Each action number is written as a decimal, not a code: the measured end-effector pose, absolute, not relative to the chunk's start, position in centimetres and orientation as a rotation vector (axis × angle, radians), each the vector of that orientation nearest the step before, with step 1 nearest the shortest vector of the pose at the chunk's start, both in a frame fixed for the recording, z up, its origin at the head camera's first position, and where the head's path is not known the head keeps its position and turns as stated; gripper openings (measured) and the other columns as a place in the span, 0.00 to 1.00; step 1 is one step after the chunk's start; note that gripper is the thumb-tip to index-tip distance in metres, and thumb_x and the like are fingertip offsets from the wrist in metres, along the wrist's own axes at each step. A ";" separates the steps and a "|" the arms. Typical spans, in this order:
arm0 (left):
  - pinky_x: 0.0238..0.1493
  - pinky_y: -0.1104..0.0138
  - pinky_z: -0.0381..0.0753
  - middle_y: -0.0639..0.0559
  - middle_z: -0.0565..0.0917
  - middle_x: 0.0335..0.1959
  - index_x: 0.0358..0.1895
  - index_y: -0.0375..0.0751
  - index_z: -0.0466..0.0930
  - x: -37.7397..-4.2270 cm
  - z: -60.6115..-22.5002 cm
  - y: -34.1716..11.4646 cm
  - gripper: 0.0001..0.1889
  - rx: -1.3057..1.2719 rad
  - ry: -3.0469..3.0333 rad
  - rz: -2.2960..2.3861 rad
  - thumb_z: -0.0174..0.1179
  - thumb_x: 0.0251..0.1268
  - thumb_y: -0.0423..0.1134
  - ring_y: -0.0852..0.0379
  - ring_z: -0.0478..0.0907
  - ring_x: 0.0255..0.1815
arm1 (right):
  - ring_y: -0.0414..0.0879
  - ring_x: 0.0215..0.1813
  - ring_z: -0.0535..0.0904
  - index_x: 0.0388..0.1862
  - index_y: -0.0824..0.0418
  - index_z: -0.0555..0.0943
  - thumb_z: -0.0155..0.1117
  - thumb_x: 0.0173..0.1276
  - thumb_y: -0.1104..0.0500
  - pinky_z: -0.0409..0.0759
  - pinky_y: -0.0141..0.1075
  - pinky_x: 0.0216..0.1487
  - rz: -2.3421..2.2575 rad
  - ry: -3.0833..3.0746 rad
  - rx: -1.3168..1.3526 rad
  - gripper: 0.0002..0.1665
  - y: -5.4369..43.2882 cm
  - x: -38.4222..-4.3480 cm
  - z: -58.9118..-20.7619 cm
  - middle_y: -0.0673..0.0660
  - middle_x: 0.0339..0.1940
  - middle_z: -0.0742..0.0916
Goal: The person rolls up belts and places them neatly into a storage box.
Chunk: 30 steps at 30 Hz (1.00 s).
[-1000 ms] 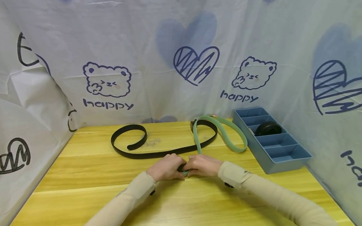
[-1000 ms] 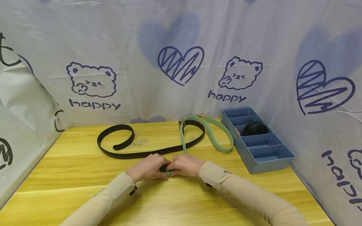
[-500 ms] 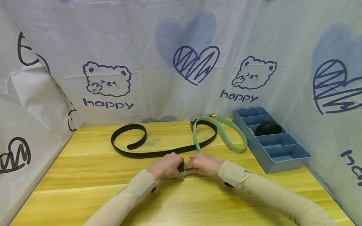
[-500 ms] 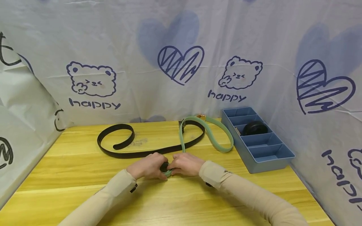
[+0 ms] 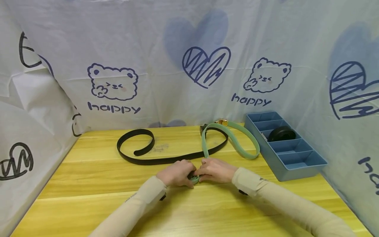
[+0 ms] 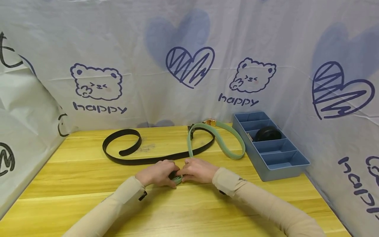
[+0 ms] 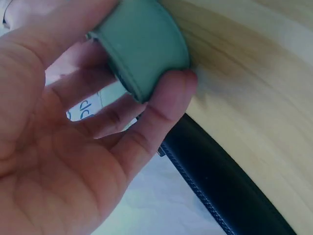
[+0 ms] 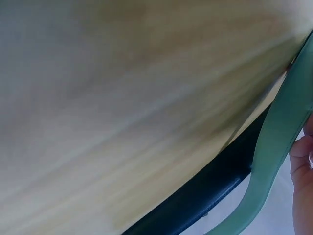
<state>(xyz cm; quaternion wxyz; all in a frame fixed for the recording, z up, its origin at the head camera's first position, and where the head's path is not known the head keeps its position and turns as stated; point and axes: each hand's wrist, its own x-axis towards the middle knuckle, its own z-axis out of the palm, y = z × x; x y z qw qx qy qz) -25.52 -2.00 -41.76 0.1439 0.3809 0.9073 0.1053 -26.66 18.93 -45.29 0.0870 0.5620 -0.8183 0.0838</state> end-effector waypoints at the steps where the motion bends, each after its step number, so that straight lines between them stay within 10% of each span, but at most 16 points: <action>1: 0.39 0.68 0.73 0.59 0.78 0.34 0.41 0.49 0.84 -25.6 -41.7 -2.0 0.14 1.103 2.606 0.291 0.75 0.52 0.46 0.62 0.71 0.35 | 0.36 0.31 0.61 0.50 0.49 0.86 0.67 0.66 0.49 0.59 0.24 0.35 0.252 -2.440 1.670 0.15 18.9 -26.6 -45.3 0.42 0.33 0.85; 14: 0.22 0.71 0.71 0.57 0.77 0.18 0.29 0.46 0.82 -25.5 -42.2 -1.9 0.18 0.990 2.633 0.354 0.74 0.50 0.57 0.63 0.72 0.17 | 0.34 0.27 0.62 0.43 0.49 0.88 0.68 0.65 0.49 0.61 0.20 0.31 0.276 -2.428 1.660 0.11 18.3 -26.0 -45.1 0.43 0.27 0.80; 24: 0.42 0.70 0.76 0.60 0.83 0.38 0.45 0.49 0.85 -26.5 -42.1 -2.1 0.18 1.202 2.538 0.278 0.77 0.48 0.42 0.64 0.74 0.38 | 0.36 0.33 0.64 0.49 0.49 0.87 0.69 0.63 0.50 0.65 0.23 0.36 0.291 -2.483 1.681 0.15 19.0 -26.4 -44.9 0.43 0.34 0.84; 30: 0.33 0.71 0.71 0.60 0.78 0.30 0.37 0.48 0.81 -26.1 -41.8 -2.1 0.16 1.108 2.573 0.296 0.78 0.47 0.44 0.63 0.70 0.30 | 0.34 0.31 0.63 0.45 0.48 0.88 0.70 0.63 0.49 0.63 0.22 0.34 0.310 -2.529 1.639 0.12 18.7 -26.1 -44.8 0.44 0.31 0.78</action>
